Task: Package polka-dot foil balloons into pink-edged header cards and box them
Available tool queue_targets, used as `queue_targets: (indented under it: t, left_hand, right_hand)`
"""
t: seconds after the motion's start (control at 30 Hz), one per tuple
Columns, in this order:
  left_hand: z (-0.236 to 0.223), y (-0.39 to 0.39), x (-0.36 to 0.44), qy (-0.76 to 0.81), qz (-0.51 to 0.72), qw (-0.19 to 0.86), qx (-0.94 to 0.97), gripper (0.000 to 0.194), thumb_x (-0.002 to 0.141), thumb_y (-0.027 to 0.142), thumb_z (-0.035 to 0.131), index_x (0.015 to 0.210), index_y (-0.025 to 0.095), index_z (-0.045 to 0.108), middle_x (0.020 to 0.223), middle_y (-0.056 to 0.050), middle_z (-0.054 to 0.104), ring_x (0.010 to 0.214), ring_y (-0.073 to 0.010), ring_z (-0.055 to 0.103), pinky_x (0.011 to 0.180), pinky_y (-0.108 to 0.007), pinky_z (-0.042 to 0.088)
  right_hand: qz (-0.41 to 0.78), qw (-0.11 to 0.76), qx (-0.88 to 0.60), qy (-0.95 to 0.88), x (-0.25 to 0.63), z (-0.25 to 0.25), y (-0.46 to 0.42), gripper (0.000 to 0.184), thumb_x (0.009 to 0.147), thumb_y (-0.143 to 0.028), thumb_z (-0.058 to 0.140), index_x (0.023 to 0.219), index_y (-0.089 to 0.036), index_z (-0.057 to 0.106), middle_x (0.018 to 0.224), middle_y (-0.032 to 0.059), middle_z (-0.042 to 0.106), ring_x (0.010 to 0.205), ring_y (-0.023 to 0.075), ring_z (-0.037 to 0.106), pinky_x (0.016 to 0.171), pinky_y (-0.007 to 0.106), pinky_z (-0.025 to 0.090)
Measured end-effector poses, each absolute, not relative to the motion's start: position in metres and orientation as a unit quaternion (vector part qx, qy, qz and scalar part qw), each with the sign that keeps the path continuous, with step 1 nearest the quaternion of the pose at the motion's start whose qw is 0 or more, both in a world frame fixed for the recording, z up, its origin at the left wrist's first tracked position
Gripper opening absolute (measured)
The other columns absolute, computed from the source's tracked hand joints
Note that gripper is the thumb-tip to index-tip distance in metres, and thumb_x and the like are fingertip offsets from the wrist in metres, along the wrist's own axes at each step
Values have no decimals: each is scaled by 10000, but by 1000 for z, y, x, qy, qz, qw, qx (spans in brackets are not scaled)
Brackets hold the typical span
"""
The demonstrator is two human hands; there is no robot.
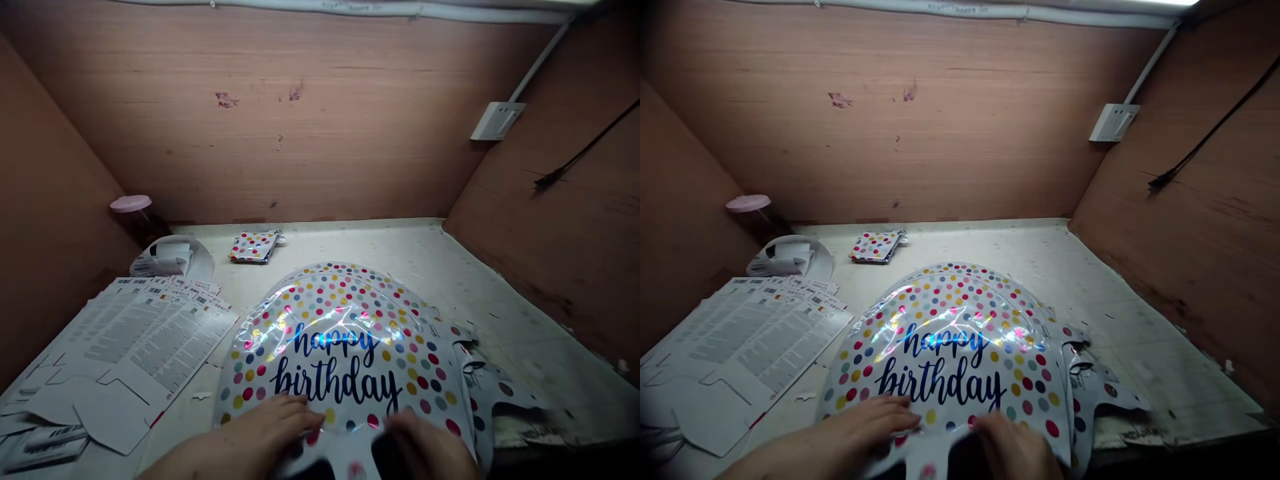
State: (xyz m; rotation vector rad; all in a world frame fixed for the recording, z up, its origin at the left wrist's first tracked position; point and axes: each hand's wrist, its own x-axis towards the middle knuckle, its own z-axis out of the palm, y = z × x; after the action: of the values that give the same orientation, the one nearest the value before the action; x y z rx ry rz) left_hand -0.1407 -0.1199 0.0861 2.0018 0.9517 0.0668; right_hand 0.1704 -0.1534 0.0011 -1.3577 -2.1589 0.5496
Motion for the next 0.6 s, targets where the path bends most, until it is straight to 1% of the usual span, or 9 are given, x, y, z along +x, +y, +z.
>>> queue_targets:
  t: [0.1,0.17,0.23,0.3,0.37,0.43,0.47,0.53,0.6]
  left_hand:
    - [72,-123,-166,543,72,413,728,601,777,437,644,1351,311,516,1282,-50,638,1148,-289,603,982,-387,483]
    - [61,-101,-181,618,118,385,675,505,818,456,552,1269,228,558,1105,-73,703,1018,-292,655,877,-392,528]
    - [52,-82,-188,685,153,322,635,523,860,491,468,1270,175,539,1027,-95,712,975,-310,669,825,-415,543]
    - [44,-77,-182,723,193,183,638,550,899,484,417,1334,159,504,1162,-132,677,1130,-344,611,929,-482,504]
    - [35,-84,-167,665,201,68,716,549,916,480,438,1391,208,491,1381,-126,564,1336,-370,444,1088,-558,371]
    - [26,-95,-151,554,149,55,817,585,891,537,519,1421,292,477,1513,-75,435,1430,-405,284,1150,-629,241]
    - [21,-100,-146,513,112,73,848,628,873,575,545,1442,328,444,1540,-59,393,1439,-429,247,1140,-671,221]
    - [13,-106,-141,487,68,99,865,674,875,620,523,1480,373,357,1570,-40,328,1442,-457,215,1102,-728,226]
    - [9,-106,-144,490,63,107,863,656,902,599,490,1496,390,306,1582,-25,292,1446,-450,207,1094,-733,237]
  right_hand:
    - [160,183,-552,-798,148,36,-88,363,1014,-336,276,947,-235,619,826,60,701,717,202,672,655,317,502]
    - [158,92,-605,-775,135,51,-40,293,1015,-277,310,989,-219,596,921,62,714,816,203,672,686,292,478]
    - [157,58,-617,-769,126,54,0,241,1007,-263,363,996,-205,596,931,68,718,837,208,670,692,285,469]
    - [147,51,-620,-769,120,52,25,223,998,-266,398,1029,-183,602,929,88,720,844,227,671,707,306,479]
    - [120,58,-625,-769,117,53,32,236,976,-246,446,1144,-155,584,1075,133,698,972,268,652,803,364,493]
    - [80,77,-623,-774,118,58,20,326,949,-203,484,1262,-136,542,1323,172,580,1215,310,533,995,445,422]
    - [61,88,-604,-790,121,60,7,353,944,-198,486,1287,-136,540,1400,169,518,1303,316,453,1074,470,355]
    - [41,100,-528,-842,136,59,-27,348,939,-242,486,1259,-156,592,1417,138,512,1352,306,399,1140,477,296]
    - [66,80,-415,-904,159,47,-61,403,868,-323,573,1254,-216,621,1365,95,576,1277,302,497,1086,463,409]
